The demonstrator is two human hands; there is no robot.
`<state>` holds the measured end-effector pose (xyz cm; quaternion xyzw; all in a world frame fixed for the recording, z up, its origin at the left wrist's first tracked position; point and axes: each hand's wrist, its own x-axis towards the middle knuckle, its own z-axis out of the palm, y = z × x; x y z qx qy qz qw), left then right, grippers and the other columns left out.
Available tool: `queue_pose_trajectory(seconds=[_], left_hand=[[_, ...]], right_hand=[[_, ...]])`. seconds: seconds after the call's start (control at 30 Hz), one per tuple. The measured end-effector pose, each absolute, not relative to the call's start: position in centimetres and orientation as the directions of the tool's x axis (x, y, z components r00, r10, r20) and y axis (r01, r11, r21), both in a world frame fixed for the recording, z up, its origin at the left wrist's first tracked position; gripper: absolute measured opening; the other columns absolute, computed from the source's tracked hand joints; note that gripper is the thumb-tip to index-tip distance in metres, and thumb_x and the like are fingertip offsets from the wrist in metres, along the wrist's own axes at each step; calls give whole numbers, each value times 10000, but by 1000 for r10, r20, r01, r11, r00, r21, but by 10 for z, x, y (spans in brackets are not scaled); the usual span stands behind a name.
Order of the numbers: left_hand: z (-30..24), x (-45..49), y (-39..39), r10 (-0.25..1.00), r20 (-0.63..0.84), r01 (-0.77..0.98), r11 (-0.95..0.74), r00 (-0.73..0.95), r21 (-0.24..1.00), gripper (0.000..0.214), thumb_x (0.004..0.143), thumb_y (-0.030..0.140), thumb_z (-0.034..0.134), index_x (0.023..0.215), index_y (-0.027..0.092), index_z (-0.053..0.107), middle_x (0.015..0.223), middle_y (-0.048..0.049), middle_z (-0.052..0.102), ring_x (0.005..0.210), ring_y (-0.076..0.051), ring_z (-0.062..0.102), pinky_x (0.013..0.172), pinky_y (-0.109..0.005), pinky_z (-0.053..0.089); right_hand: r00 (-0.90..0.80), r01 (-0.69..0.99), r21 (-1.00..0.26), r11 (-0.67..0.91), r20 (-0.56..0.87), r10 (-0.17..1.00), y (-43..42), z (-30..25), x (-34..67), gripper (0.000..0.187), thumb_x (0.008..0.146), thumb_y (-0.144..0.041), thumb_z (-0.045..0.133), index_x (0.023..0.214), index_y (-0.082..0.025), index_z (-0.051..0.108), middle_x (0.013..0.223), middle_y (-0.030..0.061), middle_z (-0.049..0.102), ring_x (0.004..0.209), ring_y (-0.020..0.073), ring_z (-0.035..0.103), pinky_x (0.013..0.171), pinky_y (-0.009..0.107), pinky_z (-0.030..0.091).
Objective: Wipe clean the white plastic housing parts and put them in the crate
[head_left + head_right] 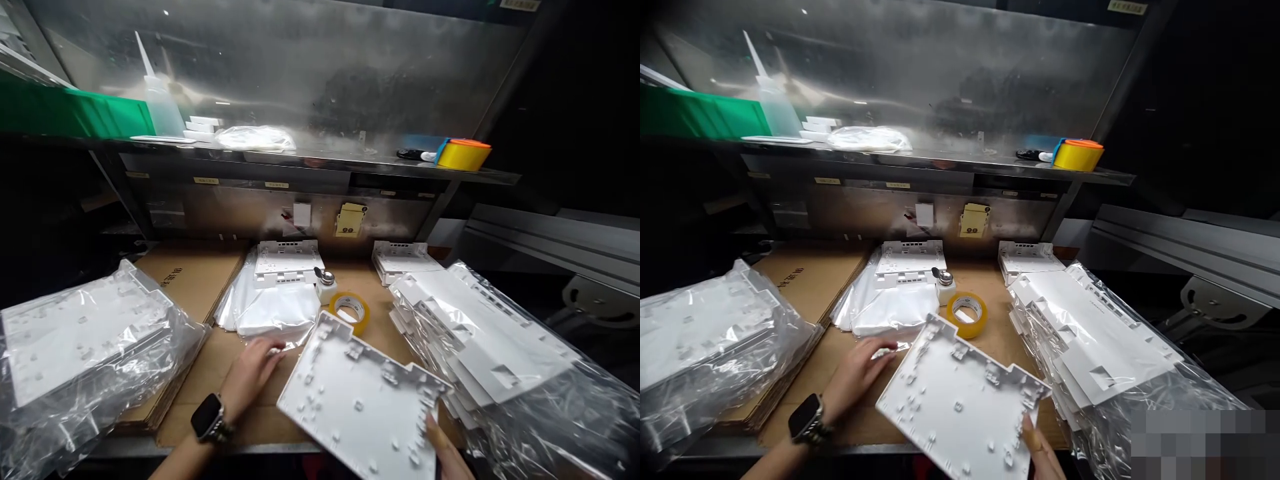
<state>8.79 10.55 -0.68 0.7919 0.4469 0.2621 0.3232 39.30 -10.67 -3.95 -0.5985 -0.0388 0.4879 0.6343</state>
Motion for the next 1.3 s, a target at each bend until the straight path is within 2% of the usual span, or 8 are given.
queue_pose_trajectory(seconds=[0.13, 0.3, 0.4, 0.5, 0.6, 0.83, 1.07, 1.3], left_hand=[[-31, 102, 130, 833, 168, 647, -522, 527, 555, 324, 997, 323, 425, 1213, 194, 629, 1146, -170, 708, 1153, -338, 627, 995, -533, 521], [-36, 95, 144, 758, 182, 670, -643, 627, 370, 351, 917, 91, 385, 1085, 246, 652, 1115, -114, 689, 1038, -293, 630, 827, -416, 523], [-24, 92, 152, 728, 194, 661, -681, 657, 316, 295, 962, 167, 379, 912, 246, 659, 1112, -90, 655, 927, -257, 617, 753, -377, 493], [-10, 94, 155, 734, 222, 665, -677, 642, 313, 344, 1007, 268, 336, 984, 230, 677, 1128, -115, 639, 1025, -293, 601, 854, -427, 500], [2, 99, 154, 759, 234, 674, -649, 608, 353, 300, 980, 379, 430, 1099, 198, 637, 1180, -150, 650, 1138, -353, 566, 981, -504, 461], [26, 95, 166, 845, 52, 650, -447, 532, 614, 67, 974, 344, 400, 989, 283, 423, 982, -57, 786, 933, -305, 706, 783, -417, 467], [27, 89, 192, 846, -121, 460, -157, 519, 874, 507, 702, 452, 837, 879, 280, 394, 655, 58, 702, 666, -226, 693, 642, -319, 474], [22, 80, 207, 788, -153, 269, -17, 597, 963, 245, 900, 367, 734, 994, 170, 624, 922, -23, 713, 848, -195, 700, 825, -405, 582]], right_hand=[[519, -656, -752, -67, -514, 683, -102, -14, 392, 847, 733, -667, 775, 1445, -249, 591, 1365, 121, 704, 1339, 400, 600, 1114, 602, 496], [581, -705, -705, 77, -512, 633, -87, 16, 378, 925, 767, -639, 776, 1511, -170, 492, 1332, 155, 718, 1303, 376, 634, 1123, 568, 490], [612, -686, -720, 105, -493, 618, -85, 19, 378, 899, 788, -634, 760, 1518, -185, 488, 1326, 143, 724, 1286, 362, 648, 1130, 551, 485], [632, -679, -723, 129, -486, 604, -87, 18, 380, 899, 781, -615, 778, 1521, -193, 489, 1325, 138, 725, 1281, 356, 653, 1135, 541, 482], [628, -690, -712, 133, -498, 598, -89, 20, 382, 931, 763, -613, 799, 1533, -201, 475, 1299, 137, 739, 1267, 357, 662, 1133, 544, 483], [634, -667, -739, 99, -492, 596, -93, 16, 384, 960, 749, -609, 816, 1545, -207, 462, 1261, 124, 759, 1221, 366, 689, 1107, 550, 512], [548, -686, -727, 23, -495, 674, -86, -1, 379, 887, 833, -647, 723, 1549, -196, 454, 1262, 136, 757, 1193, 348, 708, 1070, 532, 531], [255, -655, -738, -162, -418, 872, -47, 3, 351, 756, 821, -673, 728, 1374, -169, 621, 1100, 126, 797, 1053, 322, 760, 936, 478, 591]])
